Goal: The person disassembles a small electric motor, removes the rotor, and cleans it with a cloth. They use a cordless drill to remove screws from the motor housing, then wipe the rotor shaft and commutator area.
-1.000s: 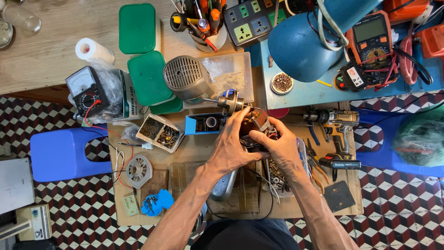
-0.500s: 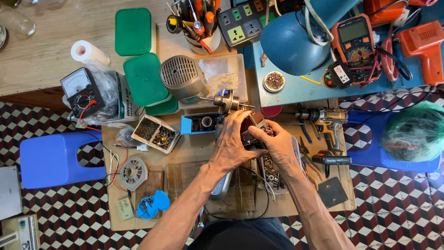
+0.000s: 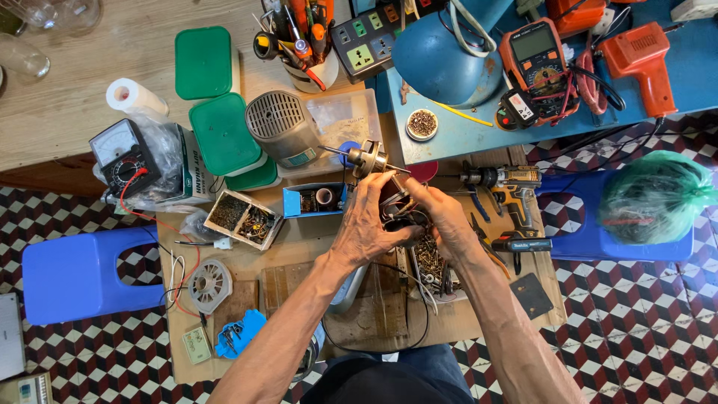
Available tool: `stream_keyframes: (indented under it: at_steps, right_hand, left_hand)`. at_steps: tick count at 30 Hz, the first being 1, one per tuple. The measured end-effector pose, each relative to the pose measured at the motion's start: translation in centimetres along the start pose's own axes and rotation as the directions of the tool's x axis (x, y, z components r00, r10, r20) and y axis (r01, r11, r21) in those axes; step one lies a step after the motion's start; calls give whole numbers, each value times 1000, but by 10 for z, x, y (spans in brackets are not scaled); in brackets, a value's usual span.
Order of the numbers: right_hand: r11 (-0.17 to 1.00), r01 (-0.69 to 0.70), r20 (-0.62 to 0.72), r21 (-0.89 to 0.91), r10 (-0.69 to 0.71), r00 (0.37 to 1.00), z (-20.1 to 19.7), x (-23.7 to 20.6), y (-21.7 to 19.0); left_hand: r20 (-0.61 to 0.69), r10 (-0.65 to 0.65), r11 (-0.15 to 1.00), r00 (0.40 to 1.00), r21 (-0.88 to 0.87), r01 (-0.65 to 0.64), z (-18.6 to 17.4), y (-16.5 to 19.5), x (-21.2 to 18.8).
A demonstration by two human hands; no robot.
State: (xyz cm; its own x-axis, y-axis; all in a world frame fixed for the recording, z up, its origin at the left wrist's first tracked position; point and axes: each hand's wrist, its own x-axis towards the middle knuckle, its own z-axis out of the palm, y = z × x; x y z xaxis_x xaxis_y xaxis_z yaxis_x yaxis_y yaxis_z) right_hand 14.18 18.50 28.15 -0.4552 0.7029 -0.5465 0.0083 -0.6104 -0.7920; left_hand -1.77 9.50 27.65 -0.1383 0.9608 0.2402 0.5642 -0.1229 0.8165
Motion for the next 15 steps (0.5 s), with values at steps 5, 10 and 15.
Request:
stream_keyframes:
  at_steps: [5, 10, 15]
  right_hand:
    - [994, 1, 5, 108, -1, 1000, -9, -1, 1]
    - [995, -22, 9, 99, 21, 1000, -17, 8, -2]
    - [991, -77, 14, 106, 76, 997, -24, 19, -11]
  left_hand:
    - [-9, -15, 1000, 1000, -26, 15, 5, 1, -3]
    - [10, -79, 997, 997, -12, 79, 11, 5, 6]
    - [-75, -52, 994, 996, 92, 59, 19, 18, 21]
